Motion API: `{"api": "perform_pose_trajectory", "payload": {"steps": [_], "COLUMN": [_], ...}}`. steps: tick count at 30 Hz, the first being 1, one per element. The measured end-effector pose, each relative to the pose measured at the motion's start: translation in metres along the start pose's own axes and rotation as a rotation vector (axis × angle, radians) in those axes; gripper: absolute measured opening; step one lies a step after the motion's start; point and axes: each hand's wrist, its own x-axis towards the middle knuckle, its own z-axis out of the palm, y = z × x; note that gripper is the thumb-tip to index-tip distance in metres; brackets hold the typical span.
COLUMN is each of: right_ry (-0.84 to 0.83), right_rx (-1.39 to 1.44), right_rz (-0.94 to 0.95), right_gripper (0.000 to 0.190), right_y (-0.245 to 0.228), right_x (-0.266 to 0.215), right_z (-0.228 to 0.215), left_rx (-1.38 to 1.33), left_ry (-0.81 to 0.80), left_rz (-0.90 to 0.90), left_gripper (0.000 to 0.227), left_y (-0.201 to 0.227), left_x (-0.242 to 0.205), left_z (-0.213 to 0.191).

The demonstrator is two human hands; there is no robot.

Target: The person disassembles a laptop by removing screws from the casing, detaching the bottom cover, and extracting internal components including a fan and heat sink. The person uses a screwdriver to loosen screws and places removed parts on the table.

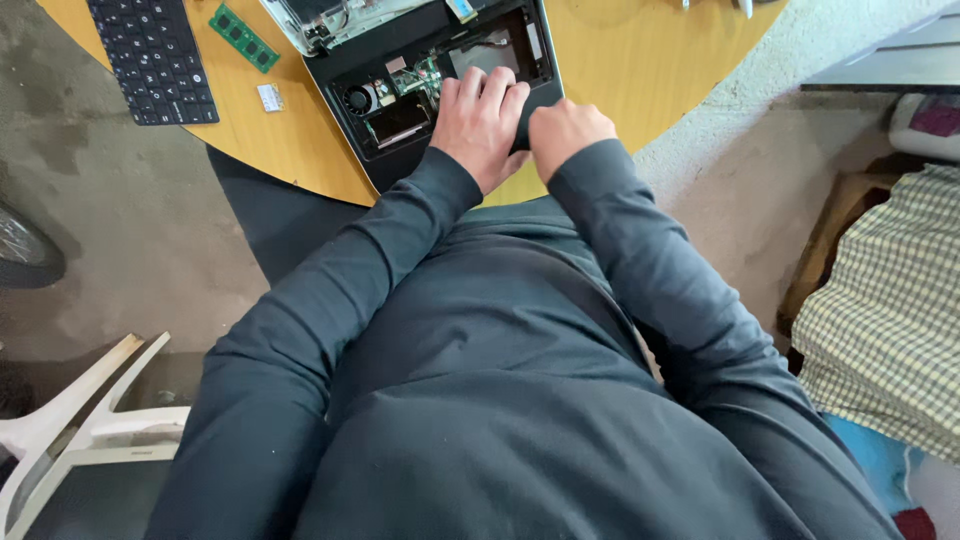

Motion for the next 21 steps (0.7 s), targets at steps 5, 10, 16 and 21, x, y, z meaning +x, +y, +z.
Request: {"api": "perform_pose_trajectory", "payload": {"steps": [5, 10, 16, 21], "right_ry": [0.176, 0.433, 0.524, 0.499], "right_rx": [0.091, 0.557, 0.840, 0.785], "right_rz": [-0.056, -0.056, -0.062, -0.028], "right_gripper": [0.004, 0.014, 0.013, 0.013], "right_y": [0.035, 0.030, 0.033, 0.033], "right_x": [-0.010, -0.040, -0.040, -0.032], "right_z": [0.051, 0.091, 0.107, 0.114], "left_rx": [0.055, 0.106, 0.125, 0.100], "left_ry": [-0.003, 0.005, 0.039, 0.055], "left_rz": [-0.008, 0.000, 0.041, 0.037], "left_gripper": [0.101, 0.101, 0.093, 0.095], "left_y": [0.001, 0.004, -0.001, -0.002], "left_x": [-0.002, 0.000, 0.006, 0.003], "left_z": [-0.004, -0.003, -0.010, -0.007]}}
